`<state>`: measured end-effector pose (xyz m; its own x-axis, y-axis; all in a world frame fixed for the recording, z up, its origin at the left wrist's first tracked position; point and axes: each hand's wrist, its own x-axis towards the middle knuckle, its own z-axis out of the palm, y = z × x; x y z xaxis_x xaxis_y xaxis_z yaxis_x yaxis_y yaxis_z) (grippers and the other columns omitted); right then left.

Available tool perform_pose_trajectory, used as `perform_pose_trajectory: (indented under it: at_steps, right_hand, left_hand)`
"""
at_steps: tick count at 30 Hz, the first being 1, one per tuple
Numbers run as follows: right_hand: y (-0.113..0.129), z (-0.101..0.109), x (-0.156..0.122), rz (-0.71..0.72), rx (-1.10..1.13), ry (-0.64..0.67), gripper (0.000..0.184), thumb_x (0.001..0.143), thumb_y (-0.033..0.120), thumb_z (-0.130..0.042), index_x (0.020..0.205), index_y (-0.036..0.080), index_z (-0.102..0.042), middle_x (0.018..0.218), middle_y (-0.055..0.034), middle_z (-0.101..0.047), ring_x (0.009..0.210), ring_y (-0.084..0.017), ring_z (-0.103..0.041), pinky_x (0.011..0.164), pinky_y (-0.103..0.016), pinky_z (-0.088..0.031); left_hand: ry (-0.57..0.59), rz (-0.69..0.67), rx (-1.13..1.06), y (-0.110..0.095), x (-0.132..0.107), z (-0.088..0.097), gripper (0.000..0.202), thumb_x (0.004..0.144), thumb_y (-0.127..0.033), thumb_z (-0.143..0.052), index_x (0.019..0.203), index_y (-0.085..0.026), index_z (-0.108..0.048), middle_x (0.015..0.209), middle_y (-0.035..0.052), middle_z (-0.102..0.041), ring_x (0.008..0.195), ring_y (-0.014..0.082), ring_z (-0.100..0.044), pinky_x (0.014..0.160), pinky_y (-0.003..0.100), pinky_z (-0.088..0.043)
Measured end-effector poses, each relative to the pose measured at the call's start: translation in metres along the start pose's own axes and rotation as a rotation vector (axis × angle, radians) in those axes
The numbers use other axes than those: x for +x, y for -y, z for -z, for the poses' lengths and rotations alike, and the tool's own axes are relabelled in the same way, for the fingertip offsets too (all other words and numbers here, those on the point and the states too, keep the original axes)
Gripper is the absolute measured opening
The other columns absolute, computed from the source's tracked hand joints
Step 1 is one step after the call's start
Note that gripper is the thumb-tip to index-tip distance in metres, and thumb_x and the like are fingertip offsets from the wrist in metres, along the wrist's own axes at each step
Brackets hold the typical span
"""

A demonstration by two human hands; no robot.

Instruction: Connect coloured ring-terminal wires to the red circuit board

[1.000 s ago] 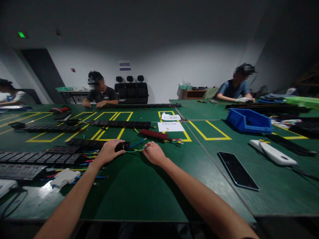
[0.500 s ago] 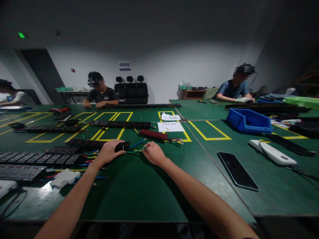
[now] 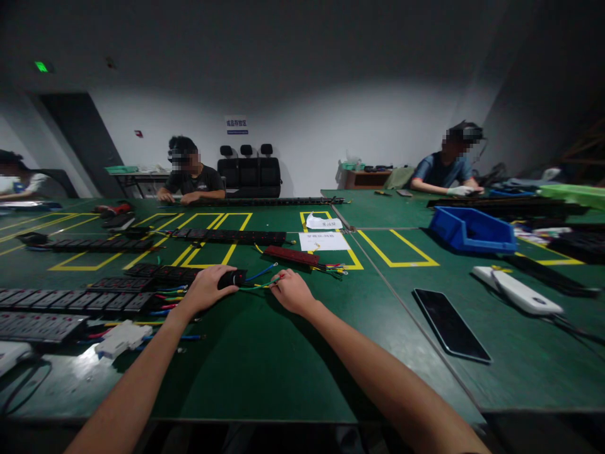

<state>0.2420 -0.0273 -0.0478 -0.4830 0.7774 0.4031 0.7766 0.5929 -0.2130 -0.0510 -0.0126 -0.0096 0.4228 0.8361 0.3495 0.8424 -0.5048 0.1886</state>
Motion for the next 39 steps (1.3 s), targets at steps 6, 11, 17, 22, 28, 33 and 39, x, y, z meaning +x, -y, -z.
perform_pose_trajectory:
  at_steps: [6,11,17,22,28,33,39]
  right_hand:
    - [-0.0007,-0.0005,0.0001,-0.004,0.004,0.003,0.028,0.104,0.032,-0.050,0.103,0.018,-0.073,0.104,-0.0102,-0.071,0.103,-0.022,-0.061,0.099,-0.034,-0.042]
    - [-0.0011,-0.0008,0.0000,-0.012,0.003,0.008,0.029,0.104,0.033,-0.049,0.103,0.018,-0.074,0.105,-0.0101,-0.071,0.103,-0.021,-0.061,0.099,-0.034,-0.042]
    - [-0.0017,-0.0026,0.0003,-0.017,0.003,0.000,0.027,0.103,0.031,-0.050,0.102,0.018,-0.074,0.106,-0.0105,-0.072,0.103,-0.021,-0.062,0.099,-0.033,-0.043]
    - [-0.0017,-0.0025,0.0007,-0.005,-0.001,0.002,0.025,0.103,0.029,-0.051,0.099,0.018,-0.073,0.104,-0.0099,-0.072,0.102,-0.020,-0.062,0.098,-0.032,-0.043]
    - [-0.0009,-0.0016,0.0010,-0.001,-0.007,-0.007,0.026,0.102,0.030,-0.050,0.097,0.019,-0.073,0.104,-0.0093,-0.072,0.102,-0.020,-0.062,0.097,-0.032,-0.043]
    - [0.0000,0.0000,0.0008,0.000,-0.002,-0.003,0.026,0.103,0.030,-0.049,0.097,0.018,-0.072,0.102,-0.0092,-0.071,0.101,-0.020,-0.061,0.097,-0.032,-0.043]
    - [0.0011,0.0017,0.0002,-0.005,-0.014,-0.006,0.027,0.103,0.030,-0.049,0.097,0.018,-0.073,0.102,-0.0092,-0.071,0.099,-0.020,-0.061,0.096,-0.032,-0.043]
  left_hand:
    - [-0.015,-0.004,-0.020,0.0016,-0.0001,-0.0016,0.046,0.085,-0.050,-0.069,0.125,-0.028,-0.063,0.128,0.0087,-0.067,0.118,0.0323,-0.059,0.102,0.049,-0.043]
    - [-0.016,-0.008,-0.010,0.0018,-0.0001,-0.0015,0.047,0.085,-0.051,-0.069,0.125,-0.027,-0.063,0.128,0.0088,-0.067,0.119,0.0321,-0.059,0.102,0.049,-0.043]
    - [-0.012,-0.009,0.000,0.0015,0.0001,-0.0016,0.046,0.086,-0.050,-0.069,0.125,-0.027,-0.063,0.129,0.0090,-0.067,0.119,0.0314,-0.059,0.103,0.047,-0.043]
    - [-0.009,-0.002,0.004,0.0029,0.0001,-0.0031,0.048,0.086,-0.051,-0.069,0.127,-0.027,-0.063,0.129,0.0091,-0.066,0.120,0.0318,-0.059,0.102,0.047,-0.043]
    - [-0.006,0.003,-0.002,0.0029,0.0004,-0.0029,0.046,0.086,-0.051,-0.070,0.125,-0.027,-0.063,0.129,0.0083,-0.066,0.121,0.0327,-0.058,0.102,0.049,-0.042]
    - [-0.003,-0.006,0.003,0.0013,0.0001,-0.0015,0.045,0.087,-0.049,-0.070,0.125,-0.027,-0.062,0.130,0.0076,-0.066,0.121,0.0319,-0.059,0.102,0.047,-0.043]
    - [-0.002,-0.005,0.009,-0.0003,0.0001,-0.0004,0.045,0.087,-0.049,-0.069,0.125,-0.027,-0.062,0.130,0.0074,-0.066,0.120,0.0323,-0.059,0.102,0.048,-0.043]
